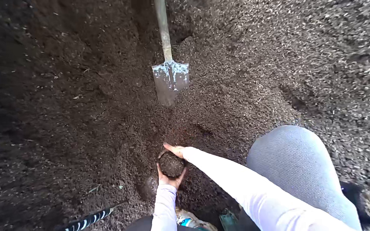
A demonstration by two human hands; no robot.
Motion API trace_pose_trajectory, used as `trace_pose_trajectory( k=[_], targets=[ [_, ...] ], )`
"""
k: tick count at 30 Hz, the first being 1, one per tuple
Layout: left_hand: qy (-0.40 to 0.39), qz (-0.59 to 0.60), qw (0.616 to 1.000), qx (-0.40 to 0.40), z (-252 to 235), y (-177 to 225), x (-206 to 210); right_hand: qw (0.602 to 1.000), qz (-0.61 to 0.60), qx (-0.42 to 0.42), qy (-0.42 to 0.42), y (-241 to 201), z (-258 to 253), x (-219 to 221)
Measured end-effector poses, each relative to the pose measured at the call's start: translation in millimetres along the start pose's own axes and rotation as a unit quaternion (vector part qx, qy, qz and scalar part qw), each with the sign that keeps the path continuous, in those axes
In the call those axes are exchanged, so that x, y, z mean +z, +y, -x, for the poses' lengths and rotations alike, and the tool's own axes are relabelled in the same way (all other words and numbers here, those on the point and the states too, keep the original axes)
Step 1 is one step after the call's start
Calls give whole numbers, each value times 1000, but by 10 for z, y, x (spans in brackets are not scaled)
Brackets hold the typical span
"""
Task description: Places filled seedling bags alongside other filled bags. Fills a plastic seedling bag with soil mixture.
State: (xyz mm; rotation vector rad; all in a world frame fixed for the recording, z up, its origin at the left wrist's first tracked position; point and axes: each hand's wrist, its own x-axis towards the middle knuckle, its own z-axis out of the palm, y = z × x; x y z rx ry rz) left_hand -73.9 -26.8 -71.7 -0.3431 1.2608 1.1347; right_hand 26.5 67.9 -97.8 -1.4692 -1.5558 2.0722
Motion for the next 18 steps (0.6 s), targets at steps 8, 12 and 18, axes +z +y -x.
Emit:
trace_pose_trajectory(
  k=[8, 12, 18],
  targets=[
    [31, -4, 999, 14, 66, -39, 70, 999, -1, 29, -32, -281, 429, -49],
    [54, -36, 998, 9, 92, -9, 71, 999, 9, 13, -42, -246, 300, -57],
    [7, -117, 993, -19, 386, 142, 18, 982, 171, -67, -46, -353, 382, -281]
  ],
)
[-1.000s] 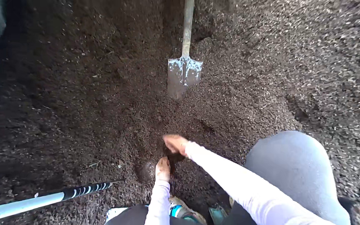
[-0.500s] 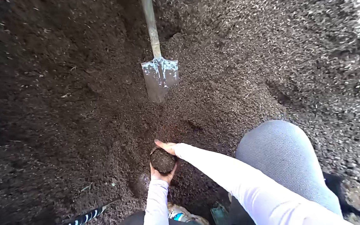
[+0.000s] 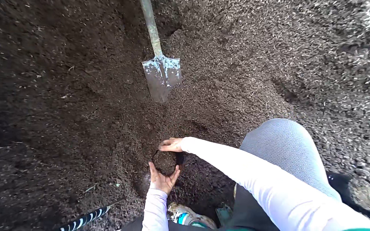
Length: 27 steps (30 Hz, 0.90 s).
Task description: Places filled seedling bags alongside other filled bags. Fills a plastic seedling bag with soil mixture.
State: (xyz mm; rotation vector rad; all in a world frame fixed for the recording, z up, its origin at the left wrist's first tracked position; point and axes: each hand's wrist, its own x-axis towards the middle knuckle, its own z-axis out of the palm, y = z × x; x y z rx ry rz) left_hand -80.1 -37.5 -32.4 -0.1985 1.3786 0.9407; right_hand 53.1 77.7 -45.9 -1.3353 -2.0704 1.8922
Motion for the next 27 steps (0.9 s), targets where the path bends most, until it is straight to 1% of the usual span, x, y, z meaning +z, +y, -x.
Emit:
trace_pose_trajectory(
  k=[2, 5, 7, 9, 12, 15, 16, 19, 22, 24, 25, 27],
  targets=[
    [-36, -76, 996, 15, 83, 14, -81, 996, 75, 43, -35, -19, 76, -69],
    [-80, -199, 972, 96, 127, -46, -194, 989, 90, 47, -106, -68, 178, -107],
    [-57, -275, 950, 137, 113, -79, -194, 986, 105, 29, -127, -58, 175, -120],
    [-23, -319, 935, 155, 60, -94, -176, 985, 104, 36, -134, -46, 160, -122],
    [30, -345, 923, 167, -31, -84, -150, 987, 102, 59, -112, -58, 119, -81],
    [70, -395, 901, 166, -120, -41, -164, 984, 140, 78, -77, -105, 76, -10],
    [76, -404, 897, 161, -137, -24, -166, 983, 152, 82, -69, -118, 73, 8],
    [73, -402, 902, 137, -151, 45, -165, 981, 159, 86, -63, -159, 88, 10],
    [52, -366, 922, 113, -156, 71, -175, 989, 72, 118, -54, -153, 87, -13],
    [66, -372, 919, 112, -170, 63, -176, 988, 37, 141, -47, -129, 38, -12],
    [79, -388, 911, 114, -172, 64, -172, 988, 51, 139, -45, -109, -10, 4],
    [97, -401, 902, 131, -179, 56, -150, 986, 118, 102, -53, -91, -124, 38]
  ],
)
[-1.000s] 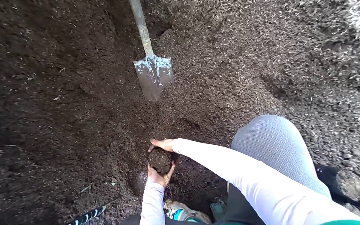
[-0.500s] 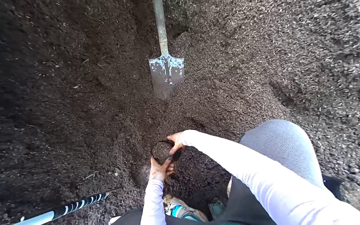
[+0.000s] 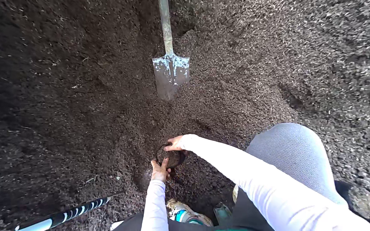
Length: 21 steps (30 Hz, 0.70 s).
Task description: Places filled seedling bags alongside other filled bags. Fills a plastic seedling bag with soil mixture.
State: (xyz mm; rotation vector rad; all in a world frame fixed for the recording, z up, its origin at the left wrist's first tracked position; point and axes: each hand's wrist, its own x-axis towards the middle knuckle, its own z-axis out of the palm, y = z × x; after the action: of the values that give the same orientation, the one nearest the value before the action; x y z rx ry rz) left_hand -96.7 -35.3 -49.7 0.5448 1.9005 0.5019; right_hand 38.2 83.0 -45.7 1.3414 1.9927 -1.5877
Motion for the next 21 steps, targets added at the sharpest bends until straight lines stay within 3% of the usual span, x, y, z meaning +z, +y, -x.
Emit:
trace_pose_trajectory(
  k=[5, 9, 11, 13, 15, 17, 21],
  targets=[
    [53, 7, 998, 28, 14, -29, 70, 972, 230, -38, 2, -295, 87, 11],
    [68, -62, 993, 80, 45, -44, 48, 971, 236, -33, 24, -347, 238, 58],
    [49, -123, 985, 110, 14, -19, -60, 993, 98, -40, 57, -197, 288, -26],
    [35, -142, 981, 128, -42, -18, -163, 984, -146, -6, 107, 38, 361, -39],
    [19, -122, 982, 140, -117, -44, -223, 929, -348, 69, 106, 315, 334, 72],
    [-16, -119, 982, 146, -178, -25, -262, 873, -463, 136, 69, 508, 284, 309],
    [-36, -88, 973, 209, -247, 16, -172, 759, -635, 143, -8, 503, 203, 824]
  ],
)
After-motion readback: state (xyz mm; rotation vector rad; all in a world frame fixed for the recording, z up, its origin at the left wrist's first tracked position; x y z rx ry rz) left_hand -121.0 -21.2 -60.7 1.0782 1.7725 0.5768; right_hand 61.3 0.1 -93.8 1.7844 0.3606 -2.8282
